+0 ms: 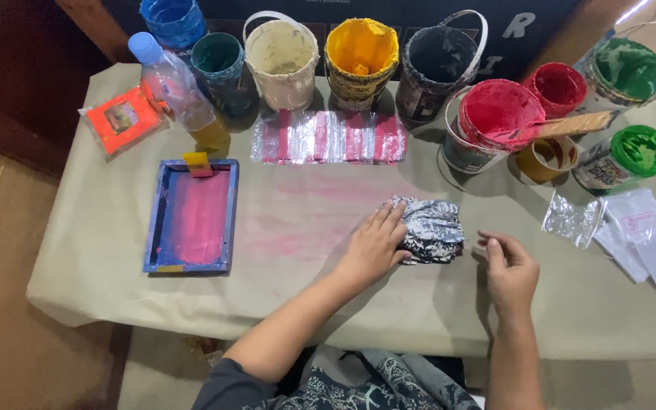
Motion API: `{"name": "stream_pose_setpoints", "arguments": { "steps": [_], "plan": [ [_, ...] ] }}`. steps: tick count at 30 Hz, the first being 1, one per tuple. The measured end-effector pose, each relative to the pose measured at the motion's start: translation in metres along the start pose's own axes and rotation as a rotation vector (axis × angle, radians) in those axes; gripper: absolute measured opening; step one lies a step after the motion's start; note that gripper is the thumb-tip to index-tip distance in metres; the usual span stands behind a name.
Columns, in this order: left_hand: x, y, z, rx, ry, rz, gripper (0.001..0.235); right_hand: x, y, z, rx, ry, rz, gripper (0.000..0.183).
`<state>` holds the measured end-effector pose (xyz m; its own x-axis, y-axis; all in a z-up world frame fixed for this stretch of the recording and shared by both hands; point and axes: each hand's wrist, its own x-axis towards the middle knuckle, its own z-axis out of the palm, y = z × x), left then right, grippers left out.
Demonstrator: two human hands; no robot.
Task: The person wipes a table surface with a patterned cloth, then places a clear plastic sheet on the table. They use a wooden stick to scoop pink paint from a bucket and spread it onto a blue screen printing frame. Finally, they use a yellow squeegee to spread the paint evenly across the screen.
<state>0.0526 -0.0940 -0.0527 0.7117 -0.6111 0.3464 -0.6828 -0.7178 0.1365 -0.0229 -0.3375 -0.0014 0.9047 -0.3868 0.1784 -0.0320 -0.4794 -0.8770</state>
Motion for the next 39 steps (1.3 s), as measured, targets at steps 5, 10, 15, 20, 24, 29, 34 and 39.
{"name": "stream_pose_setpoints", "arguments": {
  "steps": [5,10,15,20,24,29,34,39],
  "plan": [
    [-0.003,0.000,0.010,0.031,0.055,0.017,0.069,0.008,-0.024,0.049,-0.201,-0.076,-0.536,0.037],
    [-0.008,0.009,0.013,0.133,0.027,-0.040,0.076,0.004,-0.026,0.084,-0.647,-0.527,-0.458,0.061],
    [0.003,0.012,0.033,0.232,0.325,-0.098,0.046,0.017,-0.028,0.089,-0.691,-0.575,-0.322,0.066],
    [0.024,-0.005,0.043,0.239,0.404,-0.119,0.041,0.040,-0.019,0.105,-0.701,-0.540,-0.348,0.064],
    [0.032,-0.011,0.039,0.199,0.407,-0.135,0.042,0.056,-0.011,0.117,-0.686,-0.550,-0.314,0.060],
    [0.026,-0.014,0.028,0.179,0.395,-0.128,0.042,0.049,-0.017,0.120,-0.666,-0.529,-0.309,0.059],
    [0.016,-0.020,0.017,0.167,0.372,-0.139,0.044,0.041,-0.027,0.128,-0.637,-0.507,-0.366,0.058],
    [0.002,-0.032,0.016,0.219,0.369,-0.178,0.045,0.033,-0.038,0.145,-0.618,-0.534,-0.378,0.059]
  ]
}}
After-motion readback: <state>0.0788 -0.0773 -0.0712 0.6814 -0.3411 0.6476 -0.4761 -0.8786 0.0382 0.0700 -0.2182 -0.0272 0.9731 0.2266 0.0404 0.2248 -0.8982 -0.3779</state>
